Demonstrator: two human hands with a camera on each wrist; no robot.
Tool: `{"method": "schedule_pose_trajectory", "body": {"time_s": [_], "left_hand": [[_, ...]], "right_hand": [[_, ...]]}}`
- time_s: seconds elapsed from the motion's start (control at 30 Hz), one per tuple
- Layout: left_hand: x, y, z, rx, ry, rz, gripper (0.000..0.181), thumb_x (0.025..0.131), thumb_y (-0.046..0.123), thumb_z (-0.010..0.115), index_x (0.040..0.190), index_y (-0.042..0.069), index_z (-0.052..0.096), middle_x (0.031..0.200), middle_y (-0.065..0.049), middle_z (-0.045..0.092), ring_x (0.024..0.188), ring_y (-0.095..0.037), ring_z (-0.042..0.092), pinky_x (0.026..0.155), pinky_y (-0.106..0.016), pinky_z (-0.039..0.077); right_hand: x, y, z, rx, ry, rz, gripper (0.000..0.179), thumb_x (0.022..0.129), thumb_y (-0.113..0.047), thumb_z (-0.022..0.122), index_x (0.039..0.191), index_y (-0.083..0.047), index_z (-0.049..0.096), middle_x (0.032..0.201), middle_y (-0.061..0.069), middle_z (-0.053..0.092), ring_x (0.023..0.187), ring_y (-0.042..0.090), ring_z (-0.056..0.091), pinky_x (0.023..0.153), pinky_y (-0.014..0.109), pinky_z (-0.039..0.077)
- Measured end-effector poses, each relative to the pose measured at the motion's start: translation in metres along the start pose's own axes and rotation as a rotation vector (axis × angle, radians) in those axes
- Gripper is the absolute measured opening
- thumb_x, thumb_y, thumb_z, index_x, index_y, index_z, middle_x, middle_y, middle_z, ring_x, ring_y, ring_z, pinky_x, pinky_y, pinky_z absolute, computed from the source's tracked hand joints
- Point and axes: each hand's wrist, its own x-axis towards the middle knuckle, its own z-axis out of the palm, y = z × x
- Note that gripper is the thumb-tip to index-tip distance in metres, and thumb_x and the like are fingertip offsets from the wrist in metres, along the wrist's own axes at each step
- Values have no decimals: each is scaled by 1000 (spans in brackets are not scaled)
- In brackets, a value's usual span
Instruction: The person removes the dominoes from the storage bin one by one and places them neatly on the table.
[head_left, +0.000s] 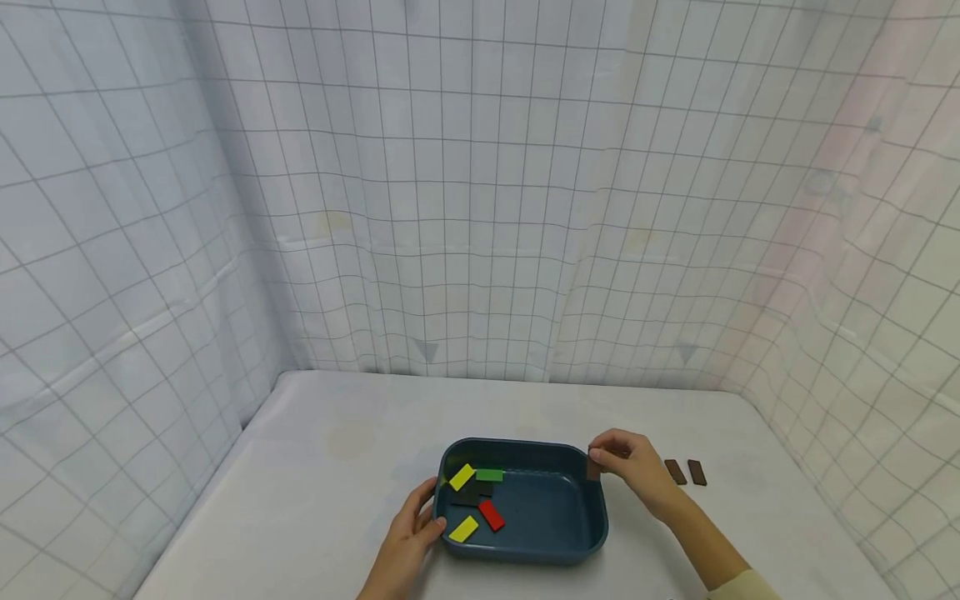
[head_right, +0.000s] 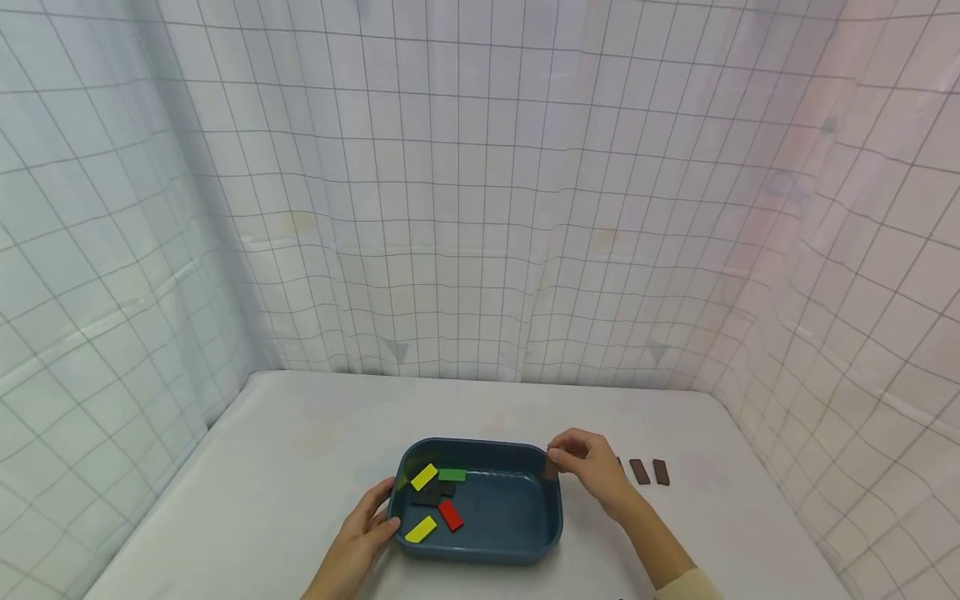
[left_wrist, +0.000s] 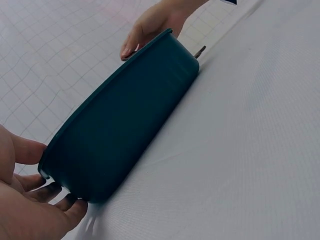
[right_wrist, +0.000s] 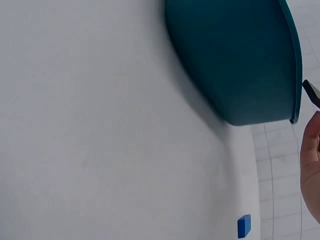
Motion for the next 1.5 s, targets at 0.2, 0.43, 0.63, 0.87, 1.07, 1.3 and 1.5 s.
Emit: {"method": "schedule_pose_trajectory", "body": {"time_s": [0.2,0.43,0.63,0.87,1.07,1.3,1.5], "left_hand": [[2,0,-1,-13,-10,4,61,105,-4,48,160,-6,22,165,-33,13,149,-51,22,114,-59,35],[2,0,-4,-10,-15,17,60,105,-3,48,160,-6,21,165,-33,13,149,-51,22,114,-58,35],[1,0,-5,-6,-21,16,60,105,-3,47,159,-7,21,165,-33,13,149,-51,22,113,-58,36],[-1,2,-5,-11,-27,27,59,105,-5,47,159,-7,22,165,-33,14,149,-51,22,114,-56,36],[0,1,-5,-16,-27,31,60,105,-4,47,159,-6,23,165,-32,14,149,-51,22,114,-57,36],[3,-1,-6,-30,-22,13,61,105,-4,47,160,-5,22,166,-31,13,149,-51,20,115,-60,33],[3,0,-5,-32,-27,17,61,105,-4,47,160,-6,20,165,-32,13,149,-51,21,115,-60,33]], "right_hand": [[-19,2,-22,0,73,98,37,99,-14,71,118,16,62,103,14,70,92,19,67,86,33,59],[-31,13,-38,-5,70,163,33,99,-9,70,115,18,63,106,15,70,94,18,67,85,30,59],[-38,27,-44,-73,64,208,30,97,-11,74,112,14,69,108,12,71,96,17,66,83,27,59],[-45,39,-50,-217,84,228,27,96,-17,76,109,6,74,107,10,70,98,21,60,79,25,56],[-44,42,-48,-364,94,250,21,92,-20,81,104,-3,79,99,4,72,90,19,60,71,25,53],[-39,38,-41,-623,68,161,5,89,-14,81,93,-11,80,86,-5,71,80,16,60,65,25,52],[-40,36,-36,-721,116,147,7,89,-9,81,88,-14,77,81,-9,68,75,12,61,65,27,52]]}}
